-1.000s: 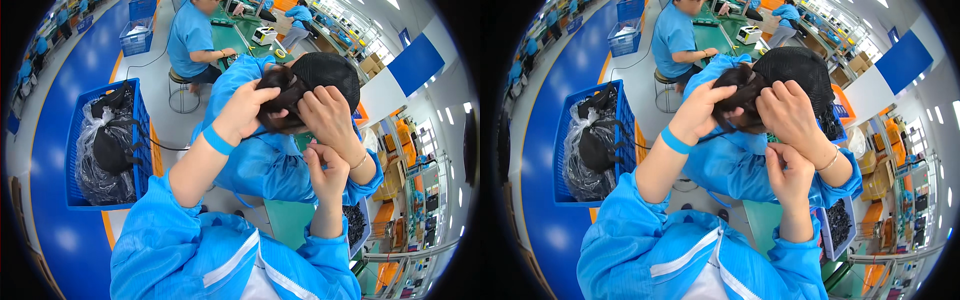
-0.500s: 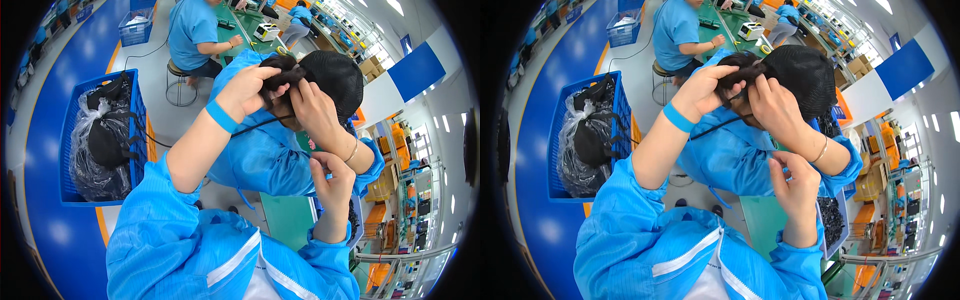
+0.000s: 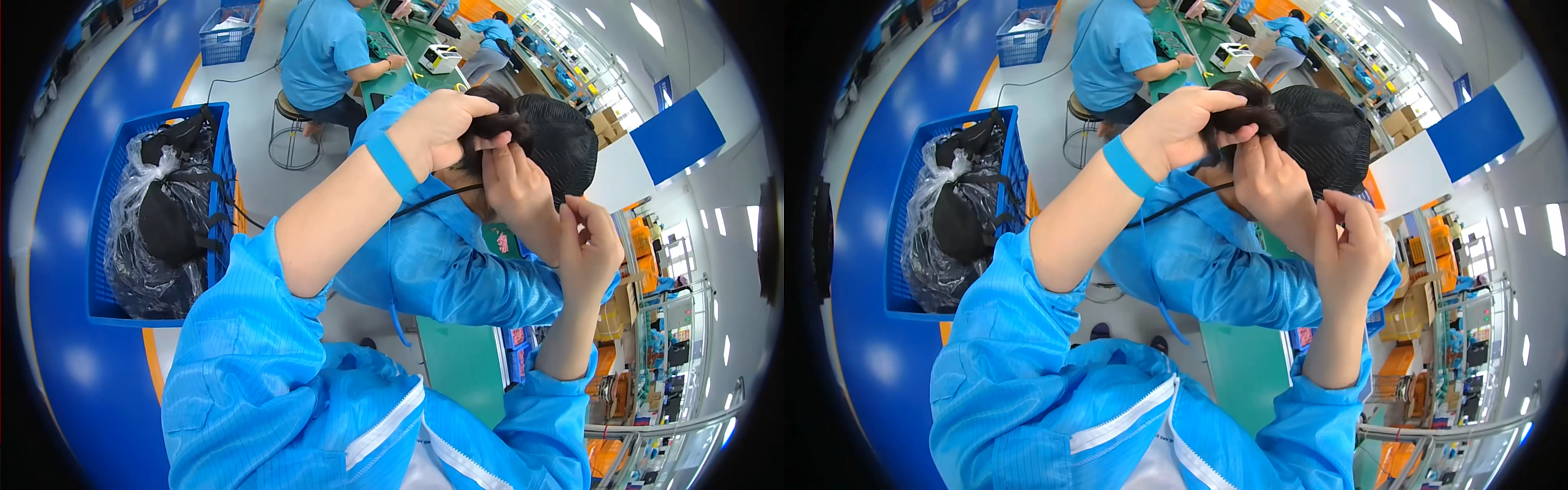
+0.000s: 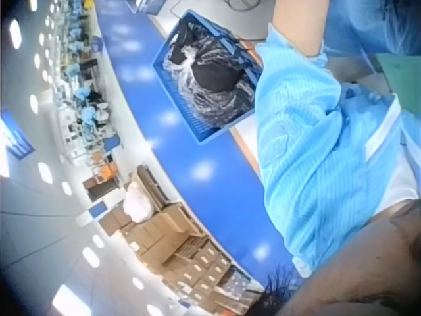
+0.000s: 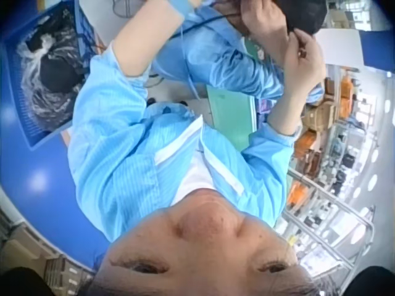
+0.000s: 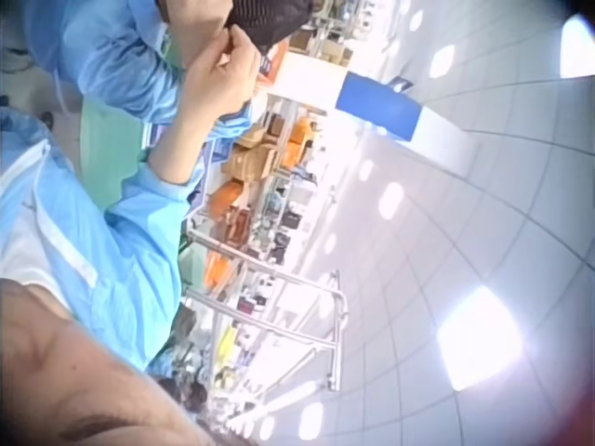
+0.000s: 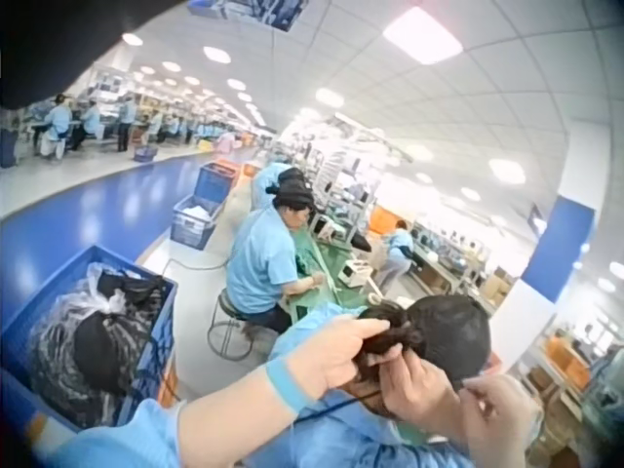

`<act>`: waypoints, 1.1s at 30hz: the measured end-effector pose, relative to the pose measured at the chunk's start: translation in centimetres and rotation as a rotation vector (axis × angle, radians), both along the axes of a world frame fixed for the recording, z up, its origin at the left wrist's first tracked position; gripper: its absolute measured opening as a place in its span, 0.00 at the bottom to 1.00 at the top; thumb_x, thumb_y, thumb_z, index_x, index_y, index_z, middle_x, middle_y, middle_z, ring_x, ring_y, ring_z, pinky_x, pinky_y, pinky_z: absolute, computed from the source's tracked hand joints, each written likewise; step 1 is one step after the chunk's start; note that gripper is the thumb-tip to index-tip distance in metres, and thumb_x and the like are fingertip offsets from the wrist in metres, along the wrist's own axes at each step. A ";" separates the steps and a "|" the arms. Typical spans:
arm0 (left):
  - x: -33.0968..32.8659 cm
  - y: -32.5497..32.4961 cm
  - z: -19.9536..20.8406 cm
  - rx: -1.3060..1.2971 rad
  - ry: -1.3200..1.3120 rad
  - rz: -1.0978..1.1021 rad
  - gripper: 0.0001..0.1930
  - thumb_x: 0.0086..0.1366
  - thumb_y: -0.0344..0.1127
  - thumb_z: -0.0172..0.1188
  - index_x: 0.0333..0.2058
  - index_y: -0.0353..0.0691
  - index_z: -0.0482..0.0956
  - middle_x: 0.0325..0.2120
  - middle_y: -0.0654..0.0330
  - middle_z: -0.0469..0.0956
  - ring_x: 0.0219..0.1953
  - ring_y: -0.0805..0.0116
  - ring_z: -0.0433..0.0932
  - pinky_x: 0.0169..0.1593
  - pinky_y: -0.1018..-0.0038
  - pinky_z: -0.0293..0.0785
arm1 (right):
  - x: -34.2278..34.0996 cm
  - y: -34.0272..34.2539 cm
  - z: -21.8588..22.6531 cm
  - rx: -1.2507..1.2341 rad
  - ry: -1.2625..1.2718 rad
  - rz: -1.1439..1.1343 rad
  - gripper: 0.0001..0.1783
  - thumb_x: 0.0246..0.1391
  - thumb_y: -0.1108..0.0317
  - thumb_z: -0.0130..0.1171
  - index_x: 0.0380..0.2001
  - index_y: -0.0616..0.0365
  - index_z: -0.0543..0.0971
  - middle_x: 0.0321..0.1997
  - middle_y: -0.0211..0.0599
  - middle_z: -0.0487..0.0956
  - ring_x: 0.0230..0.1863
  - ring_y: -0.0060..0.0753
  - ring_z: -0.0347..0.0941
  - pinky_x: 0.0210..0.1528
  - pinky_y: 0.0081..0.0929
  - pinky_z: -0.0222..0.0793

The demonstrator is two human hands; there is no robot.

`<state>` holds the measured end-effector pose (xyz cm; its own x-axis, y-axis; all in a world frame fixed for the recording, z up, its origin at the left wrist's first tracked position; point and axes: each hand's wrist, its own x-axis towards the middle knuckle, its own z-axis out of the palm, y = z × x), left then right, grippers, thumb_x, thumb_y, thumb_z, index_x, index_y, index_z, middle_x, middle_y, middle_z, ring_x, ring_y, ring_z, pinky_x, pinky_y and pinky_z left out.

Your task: The person attaches small pink components onto circuit boards on a tray by hand, helps a coworker secure a cap on their head, and installs more pink components onto circuit boards on incoming trays.

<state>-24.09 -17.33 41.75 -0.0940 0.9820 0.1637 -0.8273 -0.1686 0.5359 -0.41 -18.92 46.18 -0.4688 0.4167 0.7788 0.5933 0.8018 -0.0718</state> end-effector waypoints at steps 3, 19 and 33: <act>-0.1 -0.2 -0.2 0.008 0.015 0.008 0.10 0.64 0.26 0.54 0.42 0.24 0.75 0.39 0.47 0.77 0.33 0.57 0.80 0.35 0.72 0.82 | -0.7 1.1 0.4 0.077 -0.029 0.033 0.04 0.50 0.78 0.61 0.31 0.61 0.81 0.30 0.38 0.80 0.31 0.31 0.79 0.31 0.22 0.72; -0.9 0.2 -1.7 -0.043 0.005 -0.006 0.10 0.65 0.26 0.54 0.43 0.27 0.74 0.39 0.48 0.77 0.34 0.59 0.78 0.32 0.72 0.82 | -2.0 -0.2 0.4 0.258 -0.220 0.066 0.18 0.42 0.72 0.68 0.40 0.58 0.80 0.45 0.41 0.78 0.48 0.47 0.73 0.54 0.40 0.65; -0.7 0.1 -1.2 -0.007 -0.022 -0.024 0.10 0.65 0.25 0.54 0.44 0.29 0.75 0.40 0.48 0.77 0.36 0.57 0.78 0.34 0.70 0.81 | -0.7 0.6 -0.5 0.148 -0.181 0.016 0.12 0.50 0.72 0.63 0.39 0.59 0.80 0.34 0.40 0.80 0.39 0.41 0.76 0.43 0.34 0.71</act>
